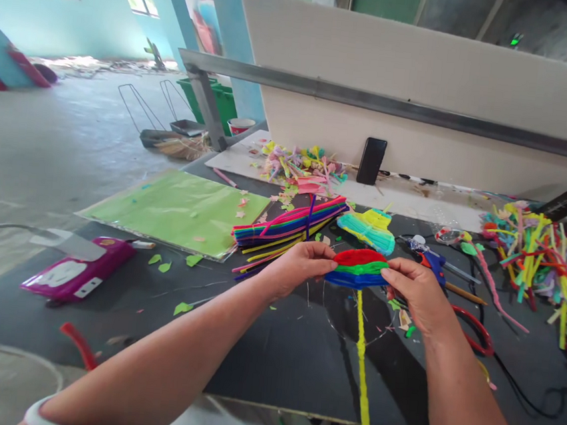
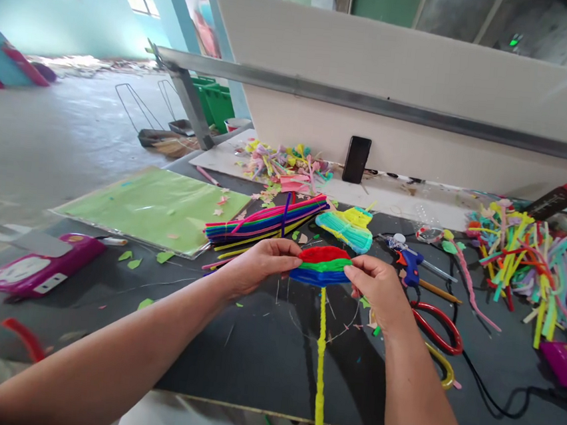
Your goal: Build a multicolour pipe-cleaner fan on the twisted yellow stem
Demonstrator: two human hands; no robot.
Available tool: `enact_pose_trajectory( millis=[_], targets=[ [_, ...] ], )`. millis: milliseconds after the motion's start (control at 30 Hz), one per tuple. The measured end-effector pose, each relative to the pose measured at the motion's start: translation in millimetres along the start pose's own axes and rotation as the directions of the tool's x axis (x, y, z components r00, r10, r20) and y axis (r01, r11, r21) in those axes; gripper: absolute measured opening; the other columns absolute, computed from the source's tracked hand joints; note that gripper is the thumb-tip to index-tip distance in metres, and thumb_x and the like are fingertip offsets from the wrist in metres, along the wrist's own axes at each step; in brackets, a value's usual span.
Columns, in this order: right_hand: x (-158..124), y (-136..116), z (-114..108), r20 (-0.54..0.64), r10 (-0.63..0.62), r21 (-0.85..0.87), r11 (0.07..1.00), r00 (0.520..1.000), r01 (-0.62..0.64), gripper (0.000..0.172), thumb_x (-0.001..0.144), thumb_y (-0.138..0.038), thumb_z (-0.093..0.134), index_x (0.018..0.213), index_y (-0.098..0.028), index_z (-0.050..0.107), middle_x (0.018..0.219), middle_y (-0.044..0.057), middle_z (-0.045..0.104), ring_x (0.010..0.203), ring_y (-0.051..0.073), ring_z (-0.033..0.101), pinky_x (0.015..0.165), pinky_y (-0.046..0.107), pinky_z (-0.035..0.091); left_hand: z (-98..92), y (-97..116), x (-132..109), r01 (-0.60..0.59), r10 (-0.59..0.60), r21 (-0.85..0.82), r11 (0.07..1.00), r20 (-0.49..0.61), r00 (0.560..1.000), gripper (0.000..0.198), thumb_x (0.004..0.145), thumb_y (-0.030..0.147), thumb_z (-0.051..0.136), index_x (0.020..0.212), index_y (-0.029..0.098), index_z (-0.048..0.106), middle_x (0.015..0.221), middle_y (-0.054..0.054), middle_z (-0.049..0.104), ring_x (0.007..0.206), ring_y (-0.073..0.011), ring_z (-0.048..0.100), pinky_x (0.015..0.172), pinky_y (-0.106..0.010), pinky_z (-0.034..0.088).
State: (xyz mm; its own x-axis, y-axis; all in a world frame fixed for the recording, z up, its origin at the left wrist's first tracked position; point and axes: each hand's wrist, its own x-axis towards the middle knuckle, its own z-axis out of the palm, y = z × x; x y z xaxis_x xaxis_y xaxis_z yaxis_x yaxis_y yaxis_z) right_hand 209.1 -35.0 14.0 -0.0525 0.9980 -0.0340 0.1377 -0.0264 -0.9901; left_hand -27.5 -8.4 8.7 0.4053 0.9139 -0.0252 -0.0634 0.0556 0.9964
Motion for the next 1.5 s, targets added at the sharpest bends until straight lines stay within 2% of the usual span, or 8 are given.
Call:
enact_pose_trajectory(
  millis=[200,400,633,767,900,1067,1200,1500],
  targets=[
    [2.6,-0.4,-3.1,0.042,0.056,0.014,0.998,0.998,-0.056,0.027,0.065,-0.041,0.072,0.076,-0.019,0.062,0.064,-0.004,0.053,0.048,0.008,0.045,0.047,0.022,0.035,-0.2,2.3,-1.4,0.006,-0.009,0.029,1.0,0.085,0.996,0.022,0.069,0.031,0.07,0.08,0.012,0.065,0.064,0.001,0.055,0.055,-0.0068,0.044,0.053,-0.021,0.03],
    [6.0,3.3,-4.3,0.094,0.039,0.002,0.999,0.995,-0.039,0.023,0.067,-0.038,0.072,0.07,-0.018,0.061,0.061,-0.004,0.052,0.055,0.009,0.042,0.054,0.024,0.031,-0.5,4.1,-2.3,0.034,-0.034,0.006,0.999,0.13,0.991,0.021,0.066,0.025,0.072,0.081,0.012,0.065,0.07,0.001,0.059,0.06,-0.0069,0.048,0.056,-0.02,0.033],
    [5.7,7.8,0.5,-0.018,0.017,0.028,0.999,1.0,-0.017,0.023,0.063,-0.036,0.072,0.063,-0.019,0.057,0.057,-0.005,0.046,0.056,0.01,0.037,0.055,0.026,0.026,-2.8,1.7,0.7,0.049,-0.048,-0.01,0.999,0.098,0.994,0.016,0.066,0.023,0.071,0.075,0.011,0.063,0.061,0.001,0.057,0.054,-0.0068,0.047,0.053,-0.02,0.032],
    [6.6,9.3,0.0,-0.043,0.018,0.027,1.0,0.999,-0.017,0.022,0.062,-0.035,0.073,0.06,-0.019,0.058,0.055,-0.005,0.044,0.055,0.01,0.035,0.054,0.026,0.024,-4.4,3.7,2.1,0.083,-0.085,0.022,0.996,0.102,0.991,0.017,0.064,0.023,0.071,0.071,0.011,0.062,0.057,0.002,0.056,0.05,-0.0069,0.047,0.05,-0.021,0.033],
    [8.5,11.4,3.1,-0.061,0.021,0.073,0.997,0.998,-0.017,0.019,0.061,-0.033,0.074,0.059,-0.019,0.06,0.055,-0.004,0.047,0.056,0.01,0.037,0.056,0.026,0.026,-5.0,2.9,3.0,0.07,-0.073,0.039,0.997,0.093,0.993,0.018,0.063,0.024,0.072,0.069,0.012,0.06,0.056,0.003,0.055,0.049,-0.0066,0.047,0.05,-0.021,0.034],
    [10.4,13.5,4.6,-0.114,0.0,0.124,0.992,0.993,0.014,0.018,0.061,-0.032,0.074,0.059,-0.019,0.061,0.056,-0.004,0.049,0.057,0.011,0.039,0.057,0.026,0.028,-5.6,-0.3,4.0,0.073,-0.073,0.009,0.997,0.067,0.995,0.021,0.063,0.027,0.074,0.072,0.012,0.062,0.058,0.002,0.057,0.051,-0.0064,0.049,0.053,-0.02,0.037],
    [12.6,14.4,0.9,-0.134,-0.037,0.138,0.989,0.99,0.056,0.019,0.062,-0.031,0.074,0.058,-0.019,0.059,0.056,-0.005,0.046,0.057,0.01,0.037,0.057,0.026,0.026,-8.1,-0.3,5.4,0.082,-0.08,-0.054,0.995,0.037,0.996,0.027,0.069,0.037,0.07,0.075,0.012,0.062,0.065,-0.001,0.06,0.057,-0.0075,0.053,0.059,-0.022,0.042],
    [15.3,15.3,1.8,-0.144,-0.022,0.204,0.978,0.989,0.052,0.02,0.061,-0.029,0.075,0.058,-0.018,0.059,0.055,-0.005,0.047,0.056,0.01,0.038,0.057,0.026,0.027,-5.0,-5.6,5.5,0.121,-0.129,0.116,0.986,0.07,0.989,0.027,0.067,0.038,0.07,0.069,0.012,0.061,0.06,0.0,0.059,0.053,-0.0083,0.051,0.055,-0.023,0.039]
  ],
)
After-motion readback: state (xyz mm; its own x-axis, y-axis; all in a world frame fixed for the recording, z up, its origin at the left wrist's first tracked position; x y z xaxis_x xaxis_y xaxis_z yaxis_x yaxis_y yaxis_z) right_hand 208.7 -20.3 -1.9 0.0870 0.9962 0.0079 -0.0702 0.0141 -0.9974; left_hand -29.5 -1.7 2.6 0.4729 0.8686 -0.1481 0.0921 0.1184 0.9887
